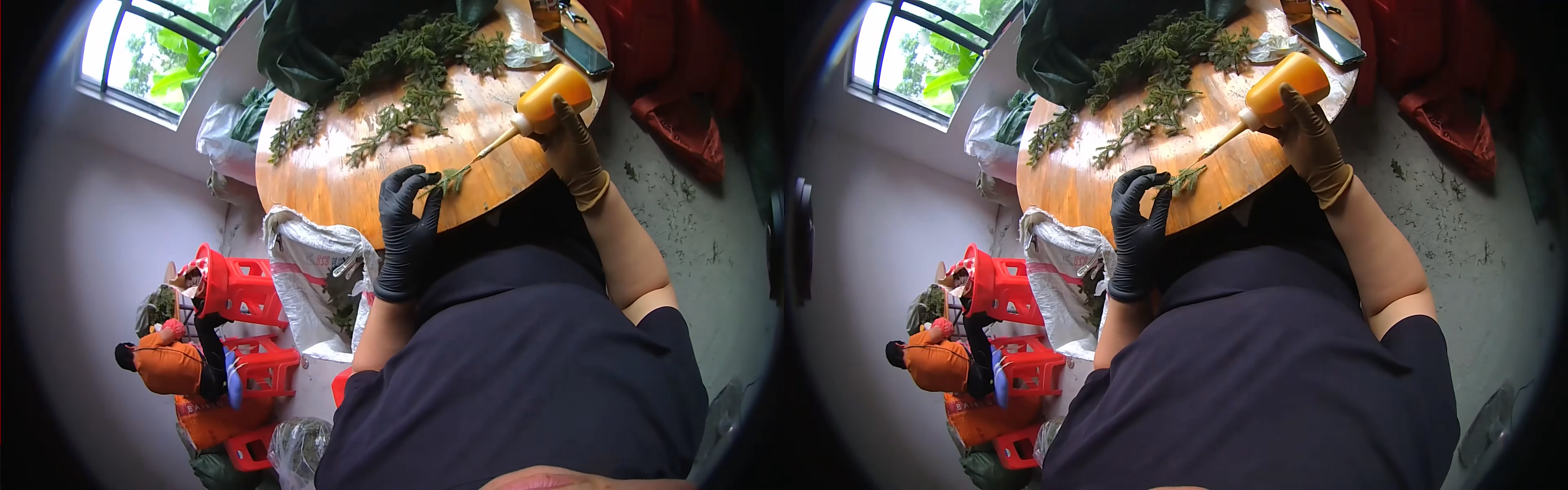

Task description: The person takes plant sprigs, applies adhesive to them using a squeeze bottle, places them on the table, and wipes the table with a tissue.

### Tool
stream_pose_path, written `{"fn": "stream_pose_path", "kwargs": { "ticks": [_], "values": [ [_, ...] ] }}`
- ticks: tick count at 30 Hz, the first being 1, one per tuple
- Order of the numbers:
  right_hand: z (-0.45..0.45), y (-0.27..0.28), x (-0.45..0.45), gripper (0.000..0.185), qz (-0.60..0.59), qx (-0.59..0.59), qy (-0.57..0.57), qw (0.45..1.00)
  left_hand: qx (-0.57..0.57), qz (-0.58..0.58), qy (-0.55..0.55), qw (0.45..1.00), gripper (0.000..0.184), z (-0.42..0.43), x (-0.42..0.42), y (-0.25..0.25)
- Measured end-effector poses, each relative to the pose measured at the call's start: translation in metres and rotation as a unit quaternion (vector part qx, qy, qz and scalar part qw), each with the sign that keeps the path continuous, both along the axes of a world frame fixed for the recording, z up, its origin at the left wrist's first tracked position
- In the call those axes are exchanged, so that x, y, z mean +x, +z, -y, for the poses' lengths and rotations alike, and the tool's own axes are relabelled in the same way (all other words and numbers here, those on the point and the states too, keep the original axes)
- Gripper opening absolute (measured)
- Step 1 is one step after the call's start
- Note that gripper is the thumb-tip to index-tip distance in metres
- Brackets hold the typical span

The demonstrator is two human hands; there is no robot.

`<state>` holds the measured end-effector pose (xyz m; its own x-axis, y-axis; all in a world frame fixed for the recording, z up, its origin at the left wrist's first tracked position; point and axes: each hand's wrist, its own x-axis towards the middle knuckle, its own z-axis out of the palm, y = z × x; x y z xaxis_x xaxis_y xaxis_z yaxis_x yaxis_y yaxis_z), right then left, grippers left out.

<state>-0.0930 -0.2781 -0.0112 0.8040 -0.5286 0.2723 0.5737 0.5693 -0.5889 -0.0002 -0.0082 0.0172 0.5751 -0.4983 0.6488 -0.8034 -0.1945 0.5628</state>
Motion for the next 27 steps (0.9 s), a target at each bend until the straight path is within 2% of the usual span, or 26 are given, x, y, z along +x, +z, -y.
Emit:
{"fn": "stream_pose_path", "kwargs": {
  "ticks": [2, 6, 9, 11, 14, 17, 27],
  "values": [
    [0.0, 0.0, 0.0, 0.056, 0.001, -0.001, 0.004, 1.0, 0.084, 0.063, 0.009, 0.994, 0.019, 0.002, -0.006, 0.005],
    [-0.001, 0.002, -0.001, 0.058, 0.001, 0.0, 0.004, 1.0, 0.099, 0.058, -0.013, 0.993, 0.018, 0.006, 0.007, -0.005],
    [-0.001, 0.003, -0.001, 0.058, 0.0, -0.001, 0.001, 1.0, 0.084, -0.008, -0.032, 0.996, 0.022, 0.009, 0.02, -0.014],
    [-0.002, 0.002, -0.001, 0.058, -0.001, 0.0, -0.001, 1.0, 0.061, -0.118, -0.043, 0.99, 0.028, 0.011, 0.023, -0.02],
    [-0.002, 0.002, -0.001, 0.057, -0.006, -0.008, 0.008, 1.0, 0.062, -0.134, -0.043, 0.988, 0.032, 0.013, 0.022, -0.024],
    [-0.008, 0.005, -0.003, 0.055, -0.008, -0.02, -0.015, 1.0, 0.091, -0.125, -0.078, 0.985, 0.032, 0.009, 0.011, -0.015],
    [-0.031, 0.012, -0.002, 0.037, -0.012, -0.149, -0.059, 0.987, 0.11, -0.078, -0.052, 0.989, 0.03, 0.012, -0.003, -0.008]
  ]
}}
